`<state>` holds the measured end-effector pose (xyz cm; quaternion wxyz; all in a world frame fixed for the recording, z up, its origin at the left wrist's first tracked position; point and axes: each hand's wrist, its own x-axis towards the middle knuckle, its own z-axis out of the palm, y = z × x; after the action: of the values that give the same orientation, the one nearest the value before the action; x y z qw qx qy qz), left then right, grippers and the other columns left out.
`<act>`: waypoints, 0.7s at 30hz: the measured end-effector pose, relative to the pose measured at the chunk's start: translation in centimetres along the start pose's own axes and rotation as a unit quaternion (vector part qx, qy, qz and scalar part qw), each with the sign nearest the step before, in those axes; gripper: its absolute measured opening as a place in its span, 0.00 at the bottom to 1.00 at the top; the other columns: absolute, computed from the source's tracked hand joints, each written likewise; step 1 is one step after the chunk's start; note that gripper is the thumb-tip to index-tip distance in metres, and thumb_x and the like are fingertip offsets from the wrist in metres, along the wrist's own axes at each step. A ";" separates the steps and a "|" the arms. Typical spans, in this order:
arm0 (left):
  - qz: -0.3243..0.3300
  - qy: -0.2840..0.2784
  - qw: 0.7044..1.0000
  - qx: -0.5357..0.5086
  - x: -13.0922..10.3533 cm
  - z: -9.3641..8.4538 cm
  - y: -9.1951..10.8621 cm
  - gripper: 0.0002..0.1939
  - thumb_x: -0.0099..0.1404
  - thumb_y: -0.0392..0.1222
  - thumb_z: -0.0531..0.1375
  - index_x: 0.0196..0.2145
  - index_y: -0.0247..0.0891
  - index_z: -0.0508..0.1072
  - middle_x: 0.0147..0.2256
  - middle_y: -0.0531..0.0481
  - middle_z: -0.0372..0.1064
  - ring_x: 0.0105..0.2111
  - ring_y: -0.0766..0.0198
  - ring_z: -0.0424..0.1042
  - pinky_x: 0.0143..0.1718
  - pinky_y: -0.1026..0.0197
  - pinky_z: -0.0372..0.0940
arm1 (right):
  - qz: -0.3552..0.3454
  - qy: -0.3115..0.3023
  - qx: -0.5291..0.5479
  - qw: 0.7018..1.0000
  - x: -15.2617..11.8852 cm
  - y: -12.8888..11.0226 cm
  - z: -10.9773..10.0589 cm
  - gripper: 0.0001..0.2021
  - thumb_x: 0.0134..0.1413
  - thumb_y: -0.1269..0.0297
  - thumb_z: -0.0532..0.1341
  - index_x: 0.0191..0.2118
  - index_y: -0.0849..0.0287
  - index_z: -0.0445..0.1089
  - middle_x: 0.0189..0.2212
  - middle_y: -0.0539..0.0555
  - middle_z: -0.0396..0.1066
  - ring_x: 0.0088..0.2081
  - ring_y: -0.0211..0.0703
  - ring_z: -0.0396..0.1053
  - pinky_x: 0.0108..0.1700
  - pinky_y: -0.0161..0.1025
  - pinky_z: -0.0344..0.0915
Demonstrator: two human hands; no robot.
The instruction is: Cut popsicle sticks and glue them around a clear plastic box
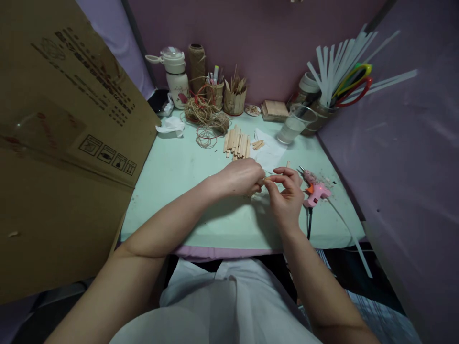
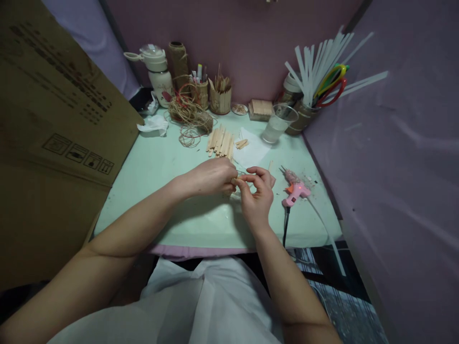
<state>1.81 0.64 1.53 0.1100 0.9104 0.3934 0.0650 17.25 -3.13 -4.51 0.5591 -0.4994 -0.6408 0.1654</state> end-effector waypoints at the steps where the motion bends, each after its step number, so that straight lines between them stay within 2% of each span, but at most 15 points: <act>1: 0.000 0.001 1.000 0.000 0.0 0.0 0.0 0.09 0.59 0.35 0.57 0.26 0.33 0.77 0.25 0.43 0.73 0.26 0.61 0.66 0.27 0.60 0.50 | 0.001 0.000 0.000 1.000 0.0 0.0 0.0 0.05 0.53 0.62 0.65 0.29 0.55 0.74 0.40 0.53 0.70 0.47 0.49 0.66 0.54 0.52 0.59; 11: -0.007 -0.004 1.000 0.000 -0.1 -0.1 0.2 0.09 0.60 0.35 0.57 0.28 0.34 0.78 0.28 0.42 0.74 0.31 0.57 0.70 0.29 0.60 0.53 | 0.003 0.010 -0.002 1.000 -0.2 -0.1 0.3 0.05 0.55 0.60 0.65 0.30 0.54 0.75 0.41 0.55 0.68 0.48 0.50 0.65 0.54 0.52 0.61; 15: -0.019 -0.006 1.000 0.001 -0.2 -0.2 0.1 0.09 0.60 0.36 0.57 0.28 0.34 0.77 0.28 0.41 0.74 0.31 0.57 0.70 0.28 0.60 0.53 | -0.039 0.038 -0.022 0.998 -0.6 -0.2 -0.4 0.07 0.56 0.60 0.65 0.40 0.54 0.75 0.47 0.57 0.67 0.52 0.51 0.65 0.54 0.52 0.62; 18: -0.003 0.003 1.000 0.000 -0.1 0.0 -0.2 0.09 0.60 0.36 0.58 0.27 0.34 0.77 0.28 0.43 0.74 0.31 0.58 0.70 0.29 0.60 0.54 | -0.077 0.062 -0.056 0.994 -1.7 0.5 -1.4 0.06 0.56 0.63 0.66 0.39 0.55 0.73 0.39 0.55 0.71 0.45 0.49 0.68 0.50 0.49 0.63; 19: 0.004 0.006 1.000 -0.003 -0.1 0.1 -0.3 0.08 0.59 0.36 0.58 0.27 0.35 0.77 0.27 0.43 0.74 0.31 0.58 0.70 0.29 0.60 0.54 | -0.082 0.042 -0.069 0.993 -2.2 0.8 -1.7 0.03 0.58 0.64 0.65 0.36 0.55 0.73 0.33 0.52 0.71 0.40 0.47 0.69 0.47 0.47 0.63; 21: 0.012 0.008 1.000 -0.007 -0.1 0.3 -0.5 0.09 0.59 0.36 0.58 0.26 0.36 0.77 0.26 0.44 0.73 0.31 0.58 0.70 0.29 0.60 0.55 | -0.073 -0.041 -0.097 0.992 -3.3 1.6 -1.9 0.05 0.60 0.64 0.63 0.32 0.56 0.72 0.28 0.51 0.72 0.34 0.45 0.68 0.41 0.43 0.63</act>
<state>1.47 0.86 1.16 0.1128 0.9138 0.3826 0.0765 19.29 -5.78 -6.96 0.4915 -0.4962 -0.7111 0.0814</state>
